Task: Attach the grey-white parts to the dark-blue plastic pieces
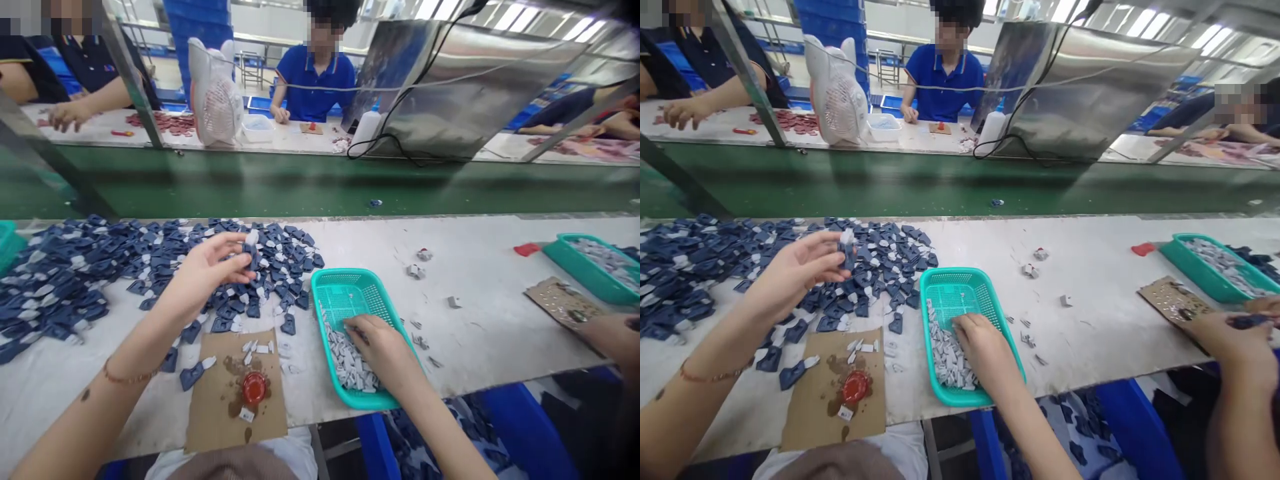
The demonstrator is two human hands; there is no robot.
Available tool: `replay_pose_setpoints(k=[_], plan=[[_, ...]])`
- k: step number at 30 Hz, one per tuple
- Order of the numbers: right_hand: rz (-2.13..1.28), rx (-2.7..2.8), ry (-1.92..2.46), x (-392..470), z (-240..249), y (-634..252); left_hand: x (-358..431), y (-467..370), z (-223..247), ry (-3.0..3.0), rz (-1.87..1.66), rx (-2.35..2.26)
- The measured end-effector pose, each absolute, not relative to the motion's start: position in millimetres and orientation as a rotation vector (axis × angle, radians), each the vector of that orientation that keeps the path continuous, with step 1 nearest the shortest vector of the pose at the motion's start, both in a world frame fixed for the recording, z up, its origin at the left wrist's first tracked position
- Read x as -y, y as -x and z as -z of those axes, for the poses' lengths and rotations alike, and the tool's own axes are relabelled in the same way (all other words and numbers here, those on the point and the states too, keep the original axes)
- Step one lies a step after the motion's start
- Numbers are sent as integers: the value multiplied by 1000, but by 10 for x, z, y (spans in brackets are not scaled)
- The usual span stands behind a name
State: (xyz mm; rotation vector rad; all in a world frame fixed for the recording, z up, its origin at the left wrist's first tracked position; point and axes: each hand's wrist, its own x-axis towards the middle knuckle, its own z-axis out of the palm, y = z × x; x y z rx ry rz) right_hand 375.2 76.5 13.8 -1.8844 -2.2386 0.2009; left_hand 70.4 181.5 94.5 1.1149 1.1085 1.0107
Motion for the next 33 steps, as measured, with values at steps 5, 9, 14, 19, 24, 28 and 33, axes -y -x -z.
replay_pose_setpoints(k=[5,9,14,19,24,28,33], plan=[[-275,2154,1870,-853,-124,-3781,-1060,-371,-638,-852,-1008,-1197],[-266,2076,1906,-845,-262,-3689,-570,-274,-376,-680,-1023,-1197],[-392,1967,1694,-600,-600,-3049,-215,-238,-132,-671,-987,-1204],[-695,2188,1447,-387,-644,-2345,-130,-197,-4,-768,-916,-1141],[-663,2309,1464,-379,-503,-2160,-100,-198,91,-757,-957,-1107],[-656,2312,1486,-388,-467,-2159,-80,-197,126,-742,-967,-1094],[-715,2268,1498,-386,-469,-2138,-82,-192,111,-731,-993,-1049]])
